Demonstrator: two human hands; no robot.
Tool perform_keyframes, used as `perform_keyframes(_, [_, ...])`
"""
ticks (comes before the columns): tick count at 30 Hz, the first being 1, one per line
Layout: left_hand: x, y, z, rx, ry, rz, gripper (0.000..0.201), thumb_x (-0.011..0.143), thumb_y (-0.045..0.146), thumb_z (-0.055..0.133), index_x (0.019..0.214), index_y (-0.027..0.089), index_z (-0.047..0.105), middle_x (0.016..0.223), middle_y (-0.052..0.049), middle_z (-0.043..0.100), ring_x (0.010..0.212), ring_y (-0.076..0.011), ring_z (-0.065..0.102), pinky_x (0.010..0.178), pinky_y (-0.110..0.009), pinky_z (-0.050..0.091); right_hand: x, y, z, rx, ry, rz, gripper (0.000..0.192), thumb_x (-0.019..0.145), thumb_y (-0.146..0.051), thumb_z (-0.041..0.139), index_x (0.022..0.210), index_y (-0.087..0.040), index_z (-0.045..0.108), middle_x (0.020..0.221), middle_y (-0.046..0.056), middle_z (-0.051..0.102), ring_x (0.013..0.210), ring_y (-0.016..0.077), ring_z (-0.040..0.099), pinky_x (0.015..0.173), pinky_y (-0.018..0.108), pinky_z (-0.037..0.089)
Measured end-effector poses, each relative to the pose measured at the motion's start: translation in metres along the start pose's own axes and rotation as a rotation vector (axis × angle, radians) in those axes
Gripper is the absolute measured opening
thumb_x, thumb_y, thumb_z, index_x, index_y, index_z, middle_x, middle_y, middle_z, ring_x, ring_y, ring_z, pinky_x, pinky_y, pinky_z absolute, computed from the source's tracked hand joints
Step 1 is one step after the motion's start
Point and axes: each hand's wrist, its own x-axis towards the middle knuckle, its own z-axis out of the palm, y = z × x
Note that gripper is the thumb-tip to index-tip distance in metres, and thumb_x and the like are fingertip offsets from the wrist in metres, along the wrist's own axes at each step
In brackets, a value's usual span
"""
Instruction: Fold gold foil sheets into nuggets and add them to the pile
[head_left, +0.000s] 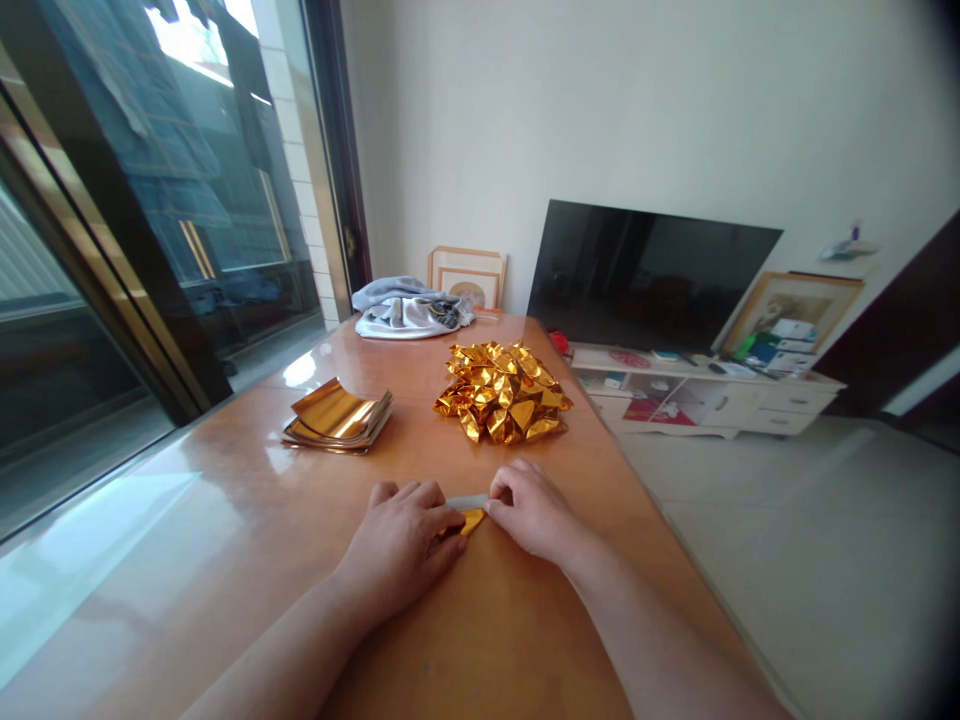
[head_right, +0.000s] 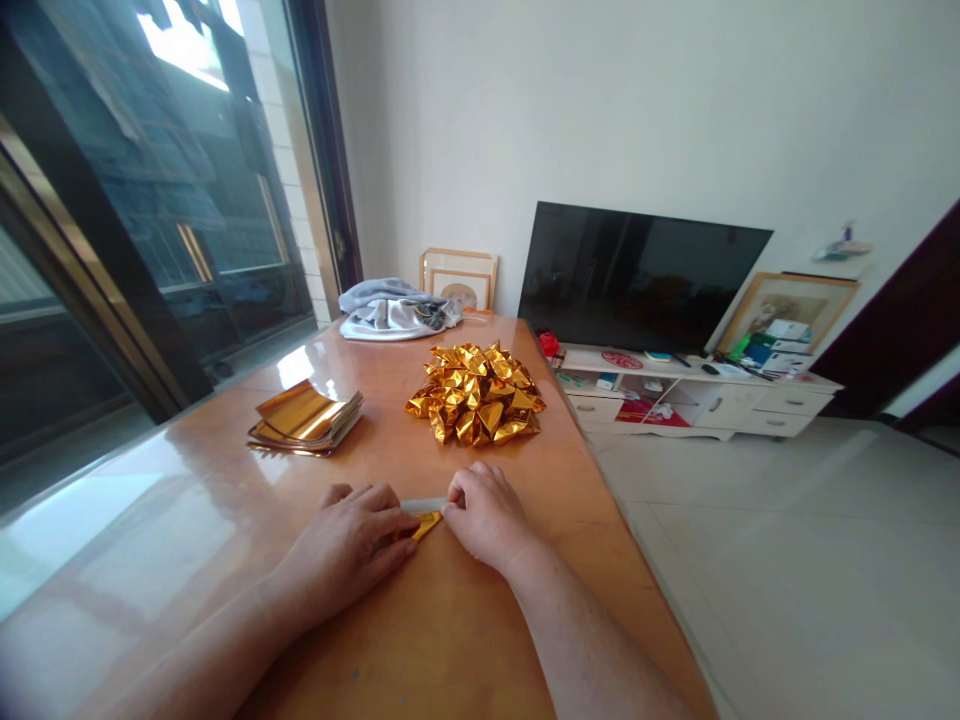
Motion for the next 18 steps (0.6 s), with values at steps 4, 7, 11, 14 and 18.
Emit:
perform_keyframes(4, [0.000,-0.001,0.002,-0.012,0.001,-0.009,0.016,0.094,0.041,0.060,0.097,0.031,0.072,0.097,-0.001,0.065,0.094,-0.0222,0.059,0.083,-0.039,0.030,0.001,0.002,0.002,-0.002,0.000,-0.010,0.009,0.082,-0.019,0.072,0.078,-0.022,0.064,0.087,0.001,0.060,0.090,0.0183,0.053,0.079,0.027,0.039])
perform_keyframes(7, [-0.001,-0.002,0.002,-0.025,0.000,-0.017,0.016,0.093,0.041,0.061,0.098,0.031,0.072,0.098,-0.002,0.065,0.096,-0.0224,0.058,0.082,-0.038,0.030,0.002,0.005,0.004,-0.002,0.012,-0.016,0.010,0.081,-0.015,0.069,0.078,-0.022,0.064,0.087,0.001,0.060,0.090,0.0180,0.053,0.079,0.027,0.039])
perform_keyframes(11, [0.000,-0.003,0.003,-0.023,0.005,-0.017,0.016,0.093,0.042,0.061,0.099,0.032,0.072,0.099,-0.001,0.065,0.098,-0.0227,0.058,0.083,-0.038,0.030,0.003,0.010,0.006,0.007,0.029,-0.024,0.012,0.082,-0.010,0.065,0.078,-0.022,0.063,0.087,0.001,0.060,0.089,0.0176,0.054,0.078,0.027,0.039])
perform_keyframes(14, [0.000,-0.003,0.003,-0.021,0.008,-0.019,0.016,0.092,0.042,0.062,0.100,0.032,0.072,0.100,-0.001,0.065,0.098,-0.0224,0.058,0.083,-0.038,0.030,0.002,0.007,0.005,0.018,0.060,-0.045,0.013,0.082,-0.010,0.064,0.079,-0.022,0.063,0.086,0.001,0.061,0.088,0.0178,0.054,0.078,0.027,0.040])
perform_keyframes(18, [0.000,-0.003,0.004,-0.012,0.017,-0.017,0.016,0.092,0.043,0.062,0.101,0.033,0.072,0.099,-0.001,0.065,0.098,-0.0226,0.058,0.083,-0.038,0.031,-0.003,-0.006,0.001,0.014,0.118,-0.132,0.011,0.084,-0.012,0.064,0.081,-0.022,0.061,0.086,0.001,0.062,0.089,0.0179,0.054,0.078,0.027,0.041])
